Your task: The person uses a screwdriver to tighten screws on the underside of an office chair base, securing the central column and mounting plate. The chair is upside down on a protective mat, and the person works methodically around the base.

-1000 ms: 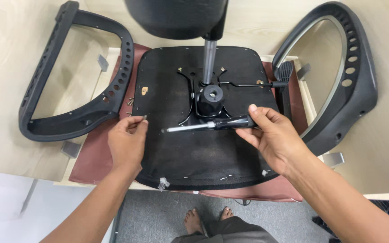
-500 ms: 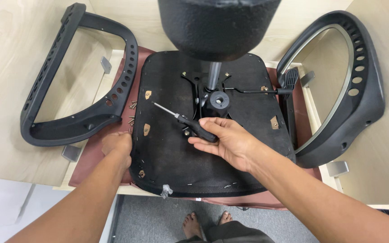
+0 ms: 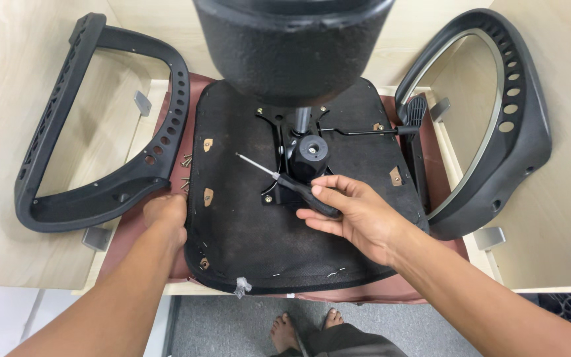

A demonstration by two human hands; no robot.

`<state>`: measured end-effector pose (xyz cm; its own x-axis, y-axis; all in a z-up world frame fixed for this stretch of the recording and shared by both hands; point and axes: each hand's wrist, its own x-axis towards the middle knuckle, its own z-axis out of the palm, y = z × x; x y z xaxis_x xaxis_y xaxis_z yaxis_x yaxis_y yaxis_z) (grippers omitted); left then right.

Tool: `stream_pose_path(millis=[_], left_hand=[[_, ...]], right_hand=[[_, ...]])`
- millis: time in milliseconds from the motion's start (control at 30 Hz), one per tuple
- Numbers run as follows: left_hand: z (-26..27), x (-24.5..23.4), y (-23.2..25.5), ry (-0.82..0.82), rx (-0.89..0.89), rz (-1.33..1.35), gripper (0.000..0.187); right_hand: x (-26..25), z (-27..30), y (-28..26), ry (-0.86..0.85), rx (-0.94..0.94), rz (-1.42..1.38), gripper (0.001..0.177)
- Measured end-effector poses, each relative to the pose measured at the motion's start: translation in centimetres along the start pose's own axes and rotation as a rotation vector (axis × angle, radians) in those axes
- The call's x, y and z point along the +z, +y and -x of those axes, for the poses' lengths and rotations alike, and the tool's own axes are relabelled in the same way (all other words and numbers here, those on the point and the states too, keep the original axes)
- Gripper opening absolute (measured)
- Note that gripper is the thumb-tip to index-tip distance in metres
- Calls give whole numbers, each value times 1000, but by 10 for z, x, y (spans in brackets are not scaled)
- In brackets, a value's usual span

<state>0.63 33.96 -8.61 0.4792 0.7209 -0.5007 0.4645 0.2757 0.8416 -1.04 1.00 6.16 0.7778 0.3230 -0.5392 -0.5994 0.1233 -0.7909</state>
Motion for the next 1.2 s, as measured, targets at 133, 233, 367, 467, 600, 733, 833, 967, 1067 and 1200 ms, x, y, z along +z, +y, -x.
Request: stream_pose_path(millis=[133,233,367,467,600,733,833,967,1067,1200], left_hand=[[25,-6,3,19,119,-234,22],[52,-13,5,57,431,-418,31],[89,-8,12,34,725,-399,26],[112,1,25,-22,909,-335,23],[135,17,46,-86,1043,-290,22],[155,28,59,-154,1079,-302,19],[170,35,61,-292,1052,-215,17],[187,46,58,-491,907,-240,14],[197,55,53,-551,991,-241,14],[210,73,45,-614,1000,-271,14]], right_hand=[[-17,13,0,40,-31,-3,22],[-32,22,-2,63,-72,-31,22],[-52,34,-8,112,-144,-54,20],[-64,42,-14,145,-201,-49,20],[-79,54,-23,181,-273,-44,22],[-94,62,-30,256,-316,-62,22],[-108,69,-33,303,-363,-83,20],[-131,81,-44,376,-462,-77,22],[-144,87,-53,464,-547,-20,22],[-160,96,-64,581,-652,71,21]])
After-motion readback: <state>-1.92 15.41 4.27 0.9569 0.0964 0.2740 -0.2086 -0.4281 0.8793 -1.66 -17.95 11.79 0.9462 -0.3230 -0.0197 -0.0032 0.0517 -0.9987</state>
